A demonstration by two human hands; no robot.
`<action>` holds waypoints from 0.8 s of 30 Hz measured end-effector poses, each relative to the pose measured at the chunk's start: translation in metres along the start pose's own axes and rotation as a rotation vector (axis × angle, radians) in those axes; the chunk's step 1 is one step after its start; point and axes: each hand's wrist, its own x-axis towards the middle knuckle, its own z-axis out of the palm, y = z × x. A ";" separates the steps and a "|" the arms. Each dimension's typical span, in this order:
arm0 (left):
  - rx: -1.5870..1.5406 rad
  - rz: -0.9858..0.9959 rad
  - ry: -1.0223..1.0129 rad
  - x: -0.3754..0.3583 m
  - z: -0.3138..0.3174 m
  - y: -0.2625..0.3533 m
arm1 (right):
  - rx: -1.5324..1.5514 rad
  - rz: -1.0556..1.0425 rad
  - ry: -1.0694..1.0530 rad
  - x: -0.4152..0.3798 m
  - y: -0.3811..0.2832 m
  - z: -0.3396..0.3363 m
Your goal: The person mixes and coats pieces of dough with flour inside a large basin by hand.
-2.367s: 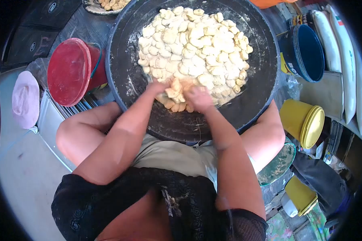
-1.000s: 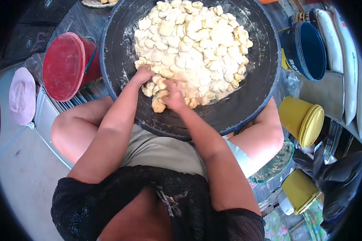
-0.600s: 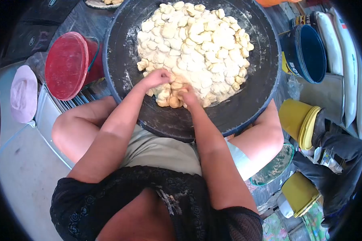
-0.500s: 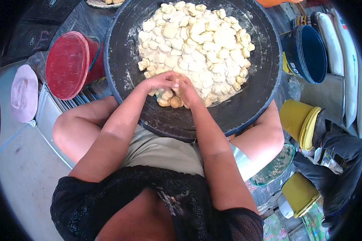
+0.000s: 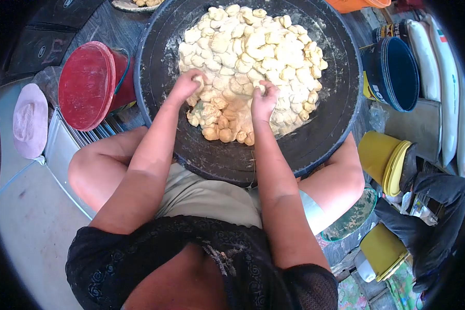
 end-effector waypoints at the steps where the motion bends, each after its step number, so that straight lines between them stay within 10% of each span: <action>1: 0.112 0.034 0.182 0.000 0.008 -0.004 | -0.326 -0.363 -0.049 -0.002 0.004 -0.008; 3: 0.026 -0.147 0.210 0.009 0.042 -0.024 | -0.701 -0.518 -0.122 -0.033 0.022 0.003; 5: 0.536 0.144 0.333 -0.016 0.090 -0.030 | -0.730 -0.449 -0.465 -0.061 0.061 0.015; 9: 0.532 0.153 -0.387 -0.017 0.045 0.009 | -0.580 -0.266 -0.969 -0.059 0.025 -0.011; 13: 0.139 -0.121 -0.053 0.008 0.013 -0.025 | -0.738 -0.451 -0.363 -0.035 0.011 0.011; 16: 0.424 -0.324 0.122 0.028 0.010 -0.065 | -0.984 -0.509 -0.403 -0.077 0.002 0.052; 22: 0.547 -0.523 -0.140 -0.022 0.067 -0.012 | -0.413 -0.410 -1.419 -0.058 0.014 -0.018; 24: 0.698 -0.412 -0.332 -0.050 0.083 0.010 | -0.022 0.790 -1.302 -0.021 -0.022 -0.055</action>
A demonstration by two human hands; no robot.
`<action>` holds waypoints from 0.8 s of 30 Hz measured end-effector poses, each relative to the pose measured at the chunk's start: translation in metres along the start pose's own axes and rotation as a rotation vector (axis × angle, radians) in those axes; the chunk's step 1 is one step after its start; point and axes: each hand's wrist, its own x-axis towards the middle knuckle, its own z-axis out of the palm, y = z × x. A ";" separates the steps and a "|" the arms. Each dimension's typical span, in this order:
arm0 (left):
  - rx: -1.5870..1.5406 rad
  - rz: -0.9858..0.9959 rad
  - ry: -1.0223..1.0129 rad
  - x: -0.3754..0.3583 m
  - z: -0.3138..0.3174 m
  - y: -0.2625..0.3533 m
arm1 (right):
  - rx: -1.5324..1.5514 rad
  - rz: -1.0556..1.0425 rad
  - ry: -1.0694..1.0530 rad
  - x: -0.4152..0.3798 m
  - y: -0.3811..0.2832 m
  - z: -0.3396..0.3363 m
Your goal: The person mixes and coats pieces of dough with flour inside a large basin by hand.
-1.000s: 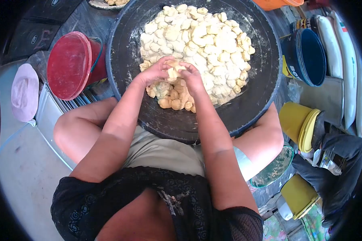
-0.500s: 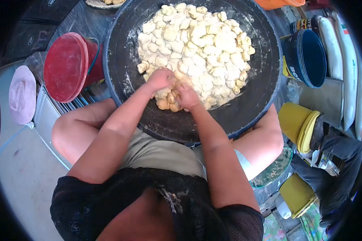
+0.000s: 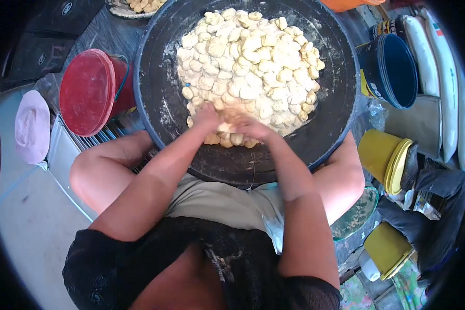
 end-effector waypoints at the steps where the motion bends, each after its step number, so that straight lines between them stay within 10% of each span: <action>1: -0.003 0.101 -0.030 -0.015 0.004 0.004 | -0.167 0.122 0.167 0.004 0.024 -0.030; 5: 0.186 0.379 -0.158 -0.031 -0.026 0.020 | -0.687 0.398 0.728 0.033 0.086 -0.018; 7: -0.106 0.175 -0.140 0.006 -0.055 0.007 | -0.168 0.424 1.038 0.109 0.126 0.026; 9: -0.203 -0.033 0.297 0.039 -0.066 -0.023 | 0.071 0.253 0.702 0.067 0.040 0.106; 12: -0.642 -0.175 0.300 0.092 -0.003 -0.051 | 0.081 -0.059 0.470 0.075 0.020 0.120; 15: -0.348 -0.083 -0.040 0.034 -0.002 -0.020 | -0.066 -0.090 0.378 0.037 0.002 0.077; 19: -0.162 0.096 -0.681 -0.017 -0.055 -0.015 | -0.856 -0.093 1.025 0.055 0.030 0.054; 24: -0.105 0.130 -0.064 0.038 -0.024 -0.059 | -0.756 -0.134 0.512 0.056 0.035 0.089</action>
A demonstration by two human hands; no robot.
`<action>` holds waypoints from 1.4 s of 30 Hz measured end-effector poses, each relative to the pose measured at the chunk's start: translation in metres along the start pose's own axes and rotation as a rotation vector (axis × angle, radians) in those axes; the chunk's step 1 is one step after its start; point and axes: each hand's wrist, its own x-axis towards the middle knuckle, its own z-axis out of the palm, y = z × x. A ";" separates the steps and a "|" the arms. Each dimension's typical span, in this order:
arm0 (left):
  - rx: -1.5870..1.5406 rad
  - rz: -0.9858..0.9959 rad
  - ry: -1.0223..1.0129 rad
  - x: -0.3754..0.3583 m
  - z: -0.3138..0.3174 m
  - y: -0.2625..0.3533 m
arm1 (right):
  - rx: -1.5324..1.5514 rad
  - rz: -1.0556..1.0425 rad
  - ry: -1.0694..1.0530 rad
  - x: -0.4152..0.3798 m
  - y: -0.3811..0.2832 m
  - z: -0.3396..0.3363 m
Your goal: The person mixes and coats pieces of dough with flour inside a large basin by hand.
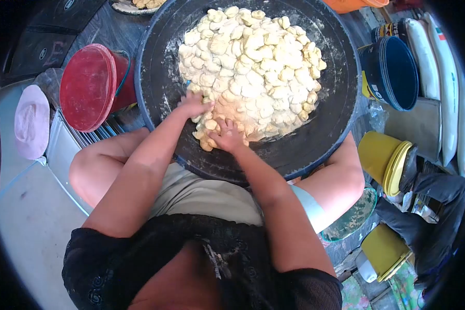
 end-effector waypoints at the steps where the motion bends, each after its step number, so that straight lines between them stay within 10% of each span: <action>1: -0.034 0.041 -0.037 0.001 0.017 -0.002 | 0.005 -0.082 -0.062 -0.002 0.012 -0.009; 7: 0.301 0.275 -0.439 -0.049 0.008 0.039 | 0.168 0.126 -0.499 -0.012 0.015 -0.073; 14: 0.018 -0.183 0.393 0.000 0.023 0.018 | -0.312 -0.394 0.436 0.055 -0.022 -0.055; 17: -0.068 -0.073 0.259 0.025 0.039 -0.010 | -0.528 -0.564 0.750 0.105 -0.008 -0.008; 20: -0.150 0.018 0.115 0.033 0.034 -0.028 | -0.615 -0.532 0.308 0.101 -0.010 -0.036; 26: -0.257 -0.057 0.235 0.023 0.036 -0.005 | 0.283 -0.410 0.286 0.063 0.002 -0.126; 30: -0.049 -0.001 0.411 0.011 0.024 0.001 | -0.335 -0.150 0.179 0.034 -0.006 -0.148; 34: -0.506 -0.081 0.501 -0.001 -0.017 0.004 | -0.467 -0.046 0.267 0.024 -0.003 -0.048; 42: 0.145 -0.048 0.000 -0.012 0.050 0.039 | 0.173 -0.635 -0.063 -0.019 0.016 -0.053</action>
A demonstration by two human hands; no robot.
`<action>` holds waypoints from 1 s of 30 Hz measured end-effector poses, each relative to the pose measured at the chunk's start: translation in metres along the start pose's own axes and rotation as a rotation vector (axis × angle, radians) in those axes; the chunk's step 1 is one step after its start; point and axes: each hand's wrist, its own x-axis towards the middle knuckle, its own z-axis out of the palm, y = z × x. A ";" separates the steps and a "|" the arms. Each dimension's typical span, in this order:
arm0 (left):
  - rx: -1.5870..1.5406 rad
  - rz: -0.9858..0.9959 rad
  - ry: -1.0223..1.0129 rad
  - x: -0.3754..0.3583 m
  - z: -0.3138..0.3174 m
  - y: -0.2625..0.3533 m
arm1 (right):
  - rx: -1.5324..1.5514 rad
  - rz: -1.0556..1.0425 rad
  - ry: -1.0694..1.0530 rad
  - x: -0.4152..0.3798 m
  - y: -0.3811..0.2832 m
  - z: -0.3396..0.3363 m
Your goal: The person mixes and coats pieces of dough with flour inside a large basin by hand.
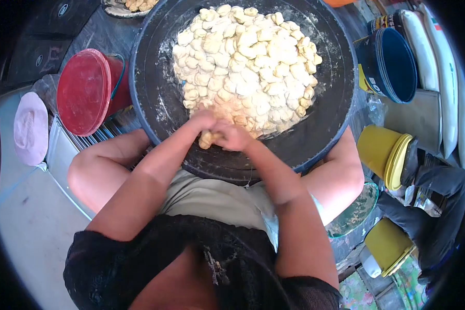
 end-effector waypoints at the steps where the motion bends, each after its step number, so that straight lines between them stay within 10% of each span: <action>1: 0.038 0.122 -0.176 -0.012 -0.014 0.003 | -0.191 0.279 0.048 -0.015 0.008 -0.010; 3: 0.022 0.321 -0.453 -0.031 -0.053 0.008 | -0.332 0.836 0.251 -0.032 0.029 -0.022; 5: -0.291 0.101 -0.414 -0.030 -0.084 -0.002 | -0.279 1.119 0.381 -0.030 0.056 0.002; 8: -0.209 -0.073 0.322 0.029 -0.072 -0.040 | 0.159 1.376 0.701 0.022 0.120 0.112; 10: -0.489 -0.257 0.382 0.067 -0.038 -0.054 | 0.258 1.364 0.474 0.063 -0.023 0.067; 13: -0.684 -0.367 0.359 0.056 -0.024 -0.038 | 0.638 0.756 0.315 0.057 -0.023 0.053; 20: -0.041 0.330 -0.212 0.015 -0.050 -0.015 | 0.837 1.075 0.755 0.022 0.023 0.027; 23: -0.377 0.032 -0.076 0.048 -0.053 -0.038 | 0.584 1.259 0.615 0.068 0.011 0.076; 25: -0.520 -0.139 0.221 0.068 -0.015 -0.051 | 0.522 0.978 0.421 0.073 -0.039 0.059; 30: -0.348 0.166 -0.184 0.048 -0.008 -0.043 | 0.986 0.827 0.669 0.021 0.007 0.035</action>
